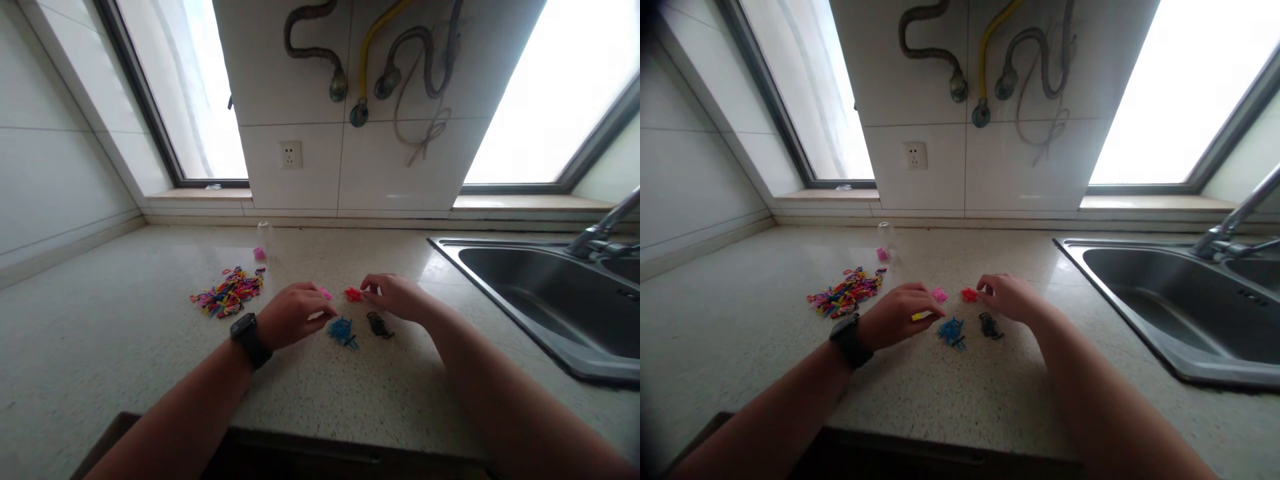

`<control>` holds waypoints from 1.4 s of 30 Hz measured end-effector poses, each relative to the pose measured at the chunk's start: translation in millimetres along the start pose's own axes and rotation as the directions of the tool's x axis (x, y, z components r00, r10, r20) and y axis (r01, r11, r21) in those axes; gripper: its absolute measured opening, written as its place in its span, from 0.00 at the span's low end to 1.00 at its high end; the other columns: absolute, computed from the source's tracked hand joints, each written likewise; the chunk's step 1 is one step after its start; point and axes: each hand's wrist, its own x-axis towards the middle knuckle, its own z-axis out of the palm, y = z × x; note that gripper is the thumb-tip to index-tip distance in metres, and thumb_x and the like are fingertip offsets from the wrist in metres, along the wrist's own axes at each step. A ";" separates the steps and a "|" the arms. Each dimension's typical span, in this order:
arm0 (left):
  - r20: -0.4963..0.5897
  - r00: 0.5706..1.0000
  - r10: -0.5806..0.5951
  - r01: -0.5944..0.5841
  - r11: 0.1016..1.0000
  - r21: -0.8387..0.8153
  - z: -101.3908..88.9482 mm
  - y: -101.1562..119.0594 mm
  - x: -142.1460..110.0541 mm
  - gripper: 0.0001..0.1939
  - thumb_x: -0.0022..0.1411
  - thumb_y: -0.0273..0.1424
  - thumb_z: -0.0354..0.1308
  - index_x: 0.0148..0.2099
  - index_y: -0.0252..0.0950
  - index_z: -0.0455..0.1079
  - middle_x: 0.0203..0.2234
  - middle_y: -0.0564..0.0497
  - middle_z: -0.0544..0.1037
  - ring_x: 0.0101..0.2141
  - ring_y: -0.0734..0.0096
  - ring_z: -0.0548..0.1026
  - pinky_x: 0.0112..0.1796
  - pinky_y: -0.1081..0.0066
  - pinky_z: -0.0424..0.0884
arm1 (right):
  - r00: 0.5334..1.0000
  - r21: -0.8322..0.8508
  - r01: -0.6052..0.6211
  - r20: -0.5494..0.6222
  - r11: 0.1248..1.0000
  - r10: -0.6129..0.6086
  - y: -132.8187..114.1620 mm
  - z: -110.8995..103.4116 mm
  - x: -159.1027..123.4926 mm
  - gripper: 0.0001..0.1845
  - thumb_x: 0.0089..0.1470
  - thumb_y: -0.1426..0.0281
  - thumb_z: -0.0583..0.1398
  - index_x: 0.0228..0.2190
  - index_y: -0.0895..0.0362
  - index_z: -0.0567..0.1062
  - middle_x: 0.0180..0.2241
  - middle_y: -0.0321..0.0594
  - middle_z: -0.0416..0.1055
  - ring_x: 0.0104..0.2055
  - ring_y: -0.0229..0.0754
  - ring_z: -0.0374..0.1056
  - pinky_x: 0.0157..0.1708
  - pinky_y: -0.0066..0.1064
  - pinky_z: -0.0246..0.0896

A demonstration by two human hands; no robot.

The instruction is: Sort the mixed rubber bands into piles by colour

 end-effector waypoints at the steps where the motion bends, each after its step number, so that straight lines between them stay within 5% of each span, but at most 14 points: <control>1: 0.006 1.000 -0.002 0.001 1.000 0.017 -2.2 -0.9 -0.3 0.09 0.67 0.31 0.57 0.44 0.39 0.78 0.36 0.47 0.82 0.39 0.64 0.75 0.44 0.64 0.68 | 1.000 -0.004 0.000 -0.001 1.000 0.000 -1.3 -0.6 -0.4 0.10 0.58 0.62 0.58 0.40 0.49 0.78 0.35 0.39 0.79 0.34 0.43 0.71 0.31 0.31 0.55; 6: -0.027 0.999 -0.028 0.030 0.995 0.097 -15.1 -13.2 -3.9 0.09 0.67 0.30 0.56 0.45 0.38 0.77 0.37 0.48 0.82 0.39 0.66 0.75 0.45 0.65 0.68 | 1.000 -0.002 0.001 0.005 1.000 -0.001 1.8 1.3 0.8 0.11 0.58 0.62 0.58 0.39 0.50 0.78 0.34 0.39 0.78 0.32 0.43 0.71 0.29 0.32 0.55; 14: -0.280 0.947 -0.155 0.211 0.960 0.182 -54.6 -61.2 -28.1 0.07 0.66 0.30 0.58 0.42 0.38 0.77 0.36 0.50 0.82 0.39 0.67 0.76 0.47 0.64 0.70 | 1.000 0.026 0.026 0.010 0.999 -0.027 12.0 6.4 2.7 0.15 0.60 0.58 0.55 0.40 0.50 0.78 0.33 0.39 0.78 0.31 0.41 0.71 0.28 0.30 0.56; 20: -0.507 0.752 -0.421 0.542 0.833 0.112 -86.2 -104.0 -63.2 0.10 0.65 0.35 0.57 0.41 0.39 0.78 0.33 0.49 0.82 0.34 0.67 0.78 0.39 0.67 0.72 | 0.999 0.036 0.044 0.022 0.998 -0.045 10.7 6.2 3.2 0.16 0.61 0.57 0.55 0.40 0.50 0.78 0.33 0.39 0.78 0.31 0.41 0.71 0.29 0.30 0.56; 25: -0.516 0.633 -0.577 0.707 0.703 0.081 -94.2 -120.0 -79.9 0.13 0.62 0.38 0.58 0.40 0.37 0.80 0.30 0.47 0.82 0.32 0.64 0.79 0.35 0.68 0.71 | 0.998 0.033 0.057 0.013 0.998 -0.057 11.0 7.3 3.5 0.16 0.60 0.56 0.55 0.39 0.51 0.78 0.32 0.40 0.77 0.31 0.41 0.71 0.29 0.30 0.57; 32: -0.381 0.651 -0.657 0.733 0.675 0.089 -92.7 -127.5 -87.3 0.13 0.60 0.39 0.59 0.39 0.38 0.80 0.32 0.48 0.83 0.34 0.63 0.80 0.36 0.68 0.71 | 0.998 0.023 0.055 0.010 0.998 -0.055 9.5 6.1 3.1 0.14 0.60 0.59 0.56 0.39 0.49 0.79 0.32 0.39 0.77 0.30 0.40 0.71 0.28 0.30 0.56; 42: -0.347 0.629 -0.695 0.757 0.650 0.071 -90.0 -138.7 -92.9 0.15 0.59 0.40 0.58 0.40 0.37 0.81 0.33 0.45 0.83 0.35 0.62 0.80 0.37 0.68 0.72 | 0.998 0.014 0.060 -0.015 0.998 -0.059 6.1 3.9 2.5 0.13 0.59 0.60 0.56 0.39 0.50 0.78 0.32 0.39 0.77 0.29 0.41 0.70 0.28 0.31 0.56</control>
